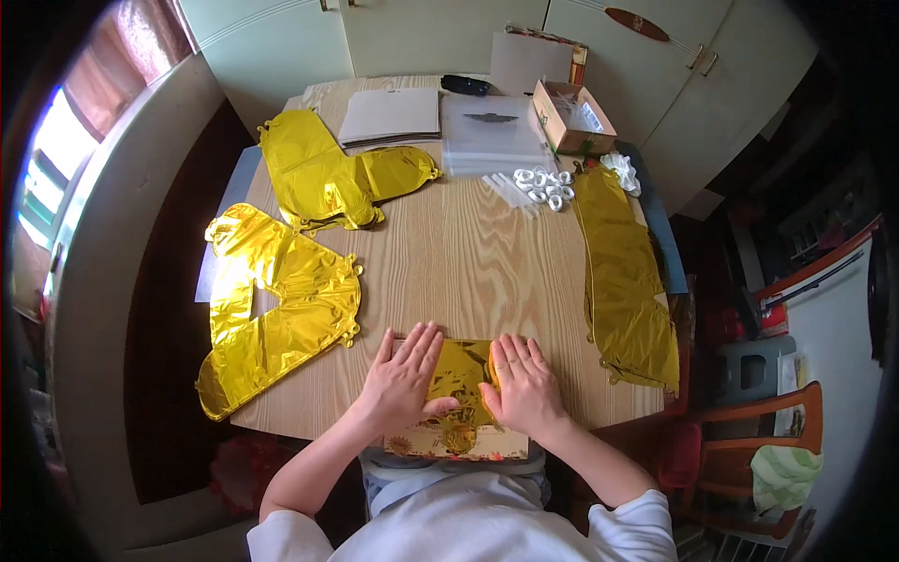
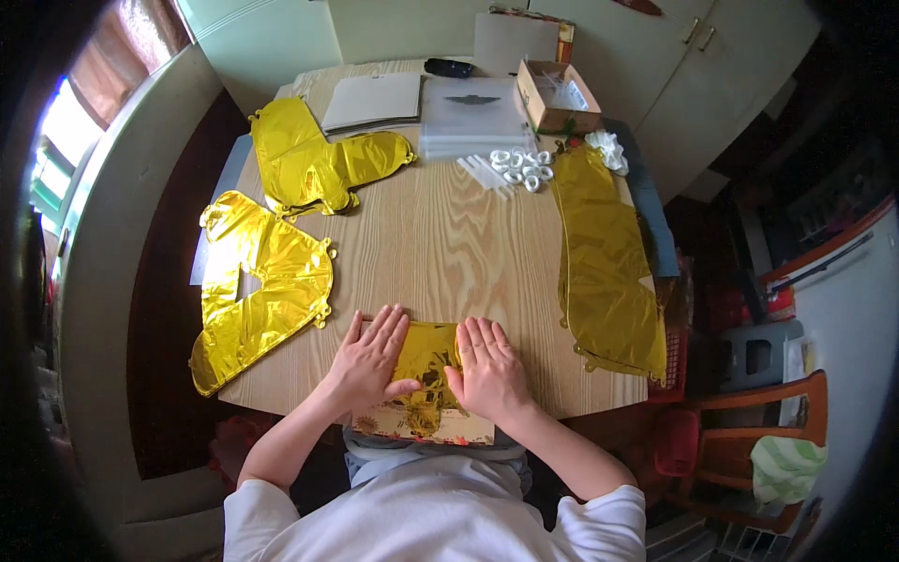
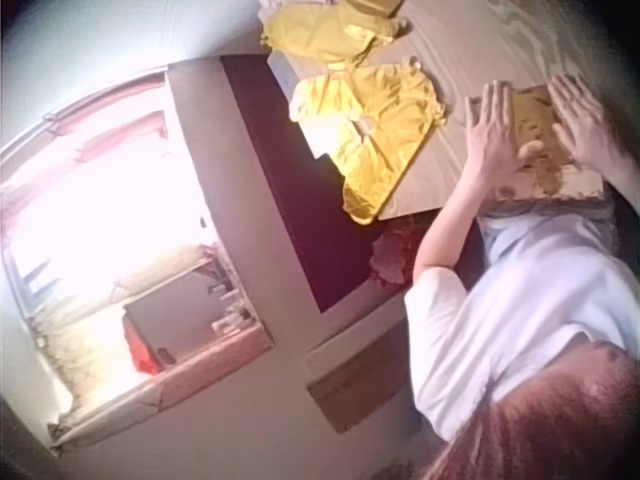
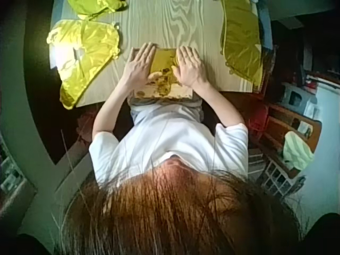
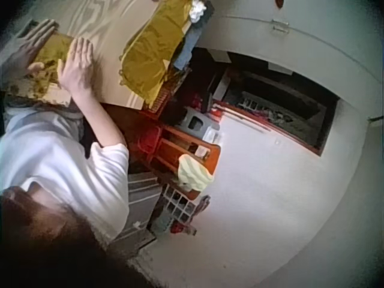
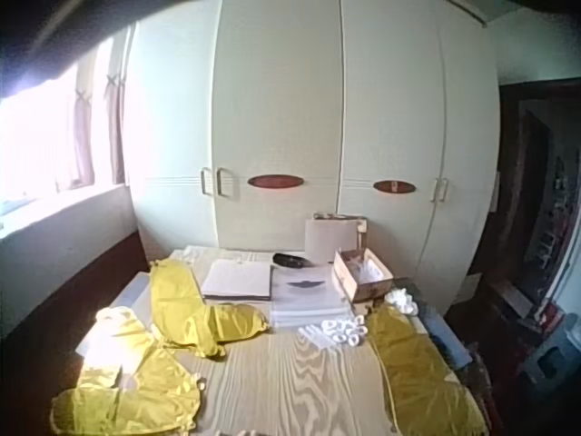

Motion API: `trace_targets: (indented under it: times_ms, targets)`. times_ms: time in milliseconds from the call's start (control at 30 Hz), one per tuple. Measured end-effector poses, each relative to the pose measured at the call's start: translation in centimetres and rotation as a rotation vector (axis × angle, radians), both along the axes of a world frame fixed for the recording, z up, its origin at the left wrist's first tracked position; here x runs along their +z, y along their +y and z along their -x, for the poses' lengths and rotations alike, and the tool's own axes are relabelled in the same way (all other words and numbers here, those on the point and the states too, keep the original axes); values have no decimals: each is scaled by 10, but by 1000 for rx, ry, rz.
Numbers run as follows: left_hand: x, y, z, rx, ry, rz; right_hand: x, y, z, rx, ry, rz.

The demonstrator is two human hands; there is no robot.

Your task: Folding gold foil letter balloons and placing them into retail packaging cards and sleeves.

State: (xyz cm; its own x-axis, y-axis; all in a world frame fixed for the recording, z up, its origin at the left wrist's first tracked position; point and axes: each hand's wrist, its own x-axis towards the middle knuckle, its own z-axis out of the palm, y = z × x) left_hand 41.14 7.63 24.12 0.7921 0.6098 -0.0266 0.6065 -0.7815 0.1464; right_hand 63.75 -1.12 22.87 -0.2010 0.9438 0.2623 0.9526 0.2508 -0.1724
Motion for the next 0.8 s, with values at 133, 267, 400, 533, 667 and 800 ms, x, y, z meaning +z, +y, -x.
trace_targets:
  times_ms: [133,267,400,533,667,800]
  targets:
    - [-3,4,14,45,21,6,2,-2,-1,-24,11,2]
    - [5,10,19,103,70,-8,1,-4,0,-35,-28,10]
    - [20,17,-15,0,-41,1,-2,-5,0,-46,-21,-17]
    - [2,28,-50,-305,-225,94,0,-2,1,-47,-4,-54]
    - [-10,30,-57,-377,-195,29,-1,-8,0,-10,35,-123]
    - [-10,30,-58,-378,-175,5,22,-45,11,202,62,-135]
